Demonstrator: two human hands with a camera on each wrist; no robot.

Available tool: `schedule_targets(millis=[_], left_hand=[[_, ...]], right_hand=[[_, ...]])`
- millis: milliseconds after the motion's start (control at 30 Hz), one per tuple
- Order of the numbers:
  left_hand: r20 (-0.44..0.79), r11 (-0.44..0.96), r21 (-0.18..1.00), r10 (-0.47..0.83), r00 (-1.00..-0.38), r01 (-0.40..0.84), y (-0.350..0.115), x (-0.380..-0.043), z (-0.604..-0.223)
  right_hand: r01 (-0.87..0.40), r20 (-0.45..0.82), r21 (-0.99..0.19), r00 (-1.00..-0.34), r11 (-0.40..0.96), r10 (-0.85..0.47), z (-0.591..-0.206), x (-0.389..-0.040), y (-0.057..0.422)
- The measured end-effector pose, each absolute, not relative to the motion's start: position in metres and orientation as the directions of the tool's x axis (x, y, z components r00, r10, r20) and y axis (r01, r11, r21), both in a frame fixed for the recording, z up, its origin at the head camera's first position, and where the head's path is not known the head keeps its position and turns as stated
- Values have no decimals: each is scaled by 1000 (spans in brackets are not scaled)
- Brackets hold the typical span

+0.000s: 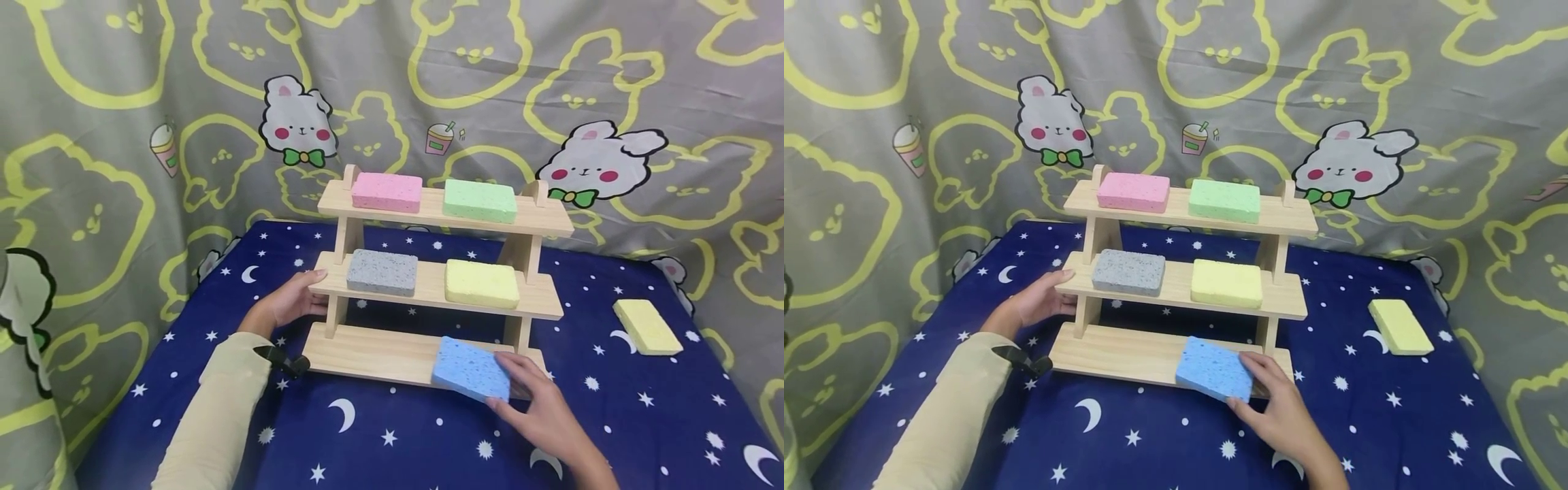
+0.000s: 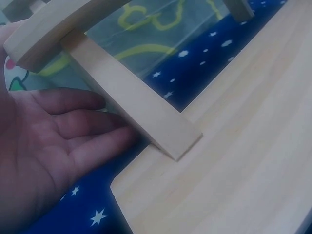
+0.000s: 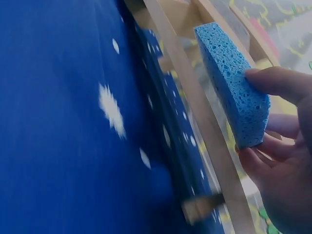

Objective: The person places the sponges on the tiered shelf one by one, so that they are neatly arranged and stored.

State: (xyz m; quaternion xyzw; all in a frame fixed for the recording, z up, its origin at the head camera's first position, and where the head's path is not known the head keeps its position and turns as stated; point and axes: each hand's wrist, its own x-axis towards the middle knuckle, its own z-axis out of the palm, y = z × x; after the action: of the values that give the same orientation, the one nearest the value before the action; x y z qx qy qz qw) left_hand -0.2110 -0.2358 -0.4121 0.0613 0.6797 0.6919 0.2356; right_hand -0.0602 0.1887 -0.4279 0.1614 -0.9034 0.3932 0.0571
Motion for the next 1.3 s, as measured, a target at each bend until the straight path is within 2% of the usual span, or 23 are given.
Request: schedule_targets(millis=[133,267,767,1300], left_hand=[[-241,37,968,414,-878,-248,-235,-210,-412],[-243,35,967,415,-877,-251,-235,-210,-411],[-243,31,967,401,-883,-252,-236,-210,-412],[-252,47,966,401,-881,-255,-235,-209,-409]], right_hand=[[-351,197,-707,-931,613,-306,-430,-71,170],[-388,206,-665,-916,638,-343,-433,-81,151],[-428,184,-709,-880,560,-438,-431,-102,95],[-431,180,-723,-872,541,-455,-438,-110,65]])
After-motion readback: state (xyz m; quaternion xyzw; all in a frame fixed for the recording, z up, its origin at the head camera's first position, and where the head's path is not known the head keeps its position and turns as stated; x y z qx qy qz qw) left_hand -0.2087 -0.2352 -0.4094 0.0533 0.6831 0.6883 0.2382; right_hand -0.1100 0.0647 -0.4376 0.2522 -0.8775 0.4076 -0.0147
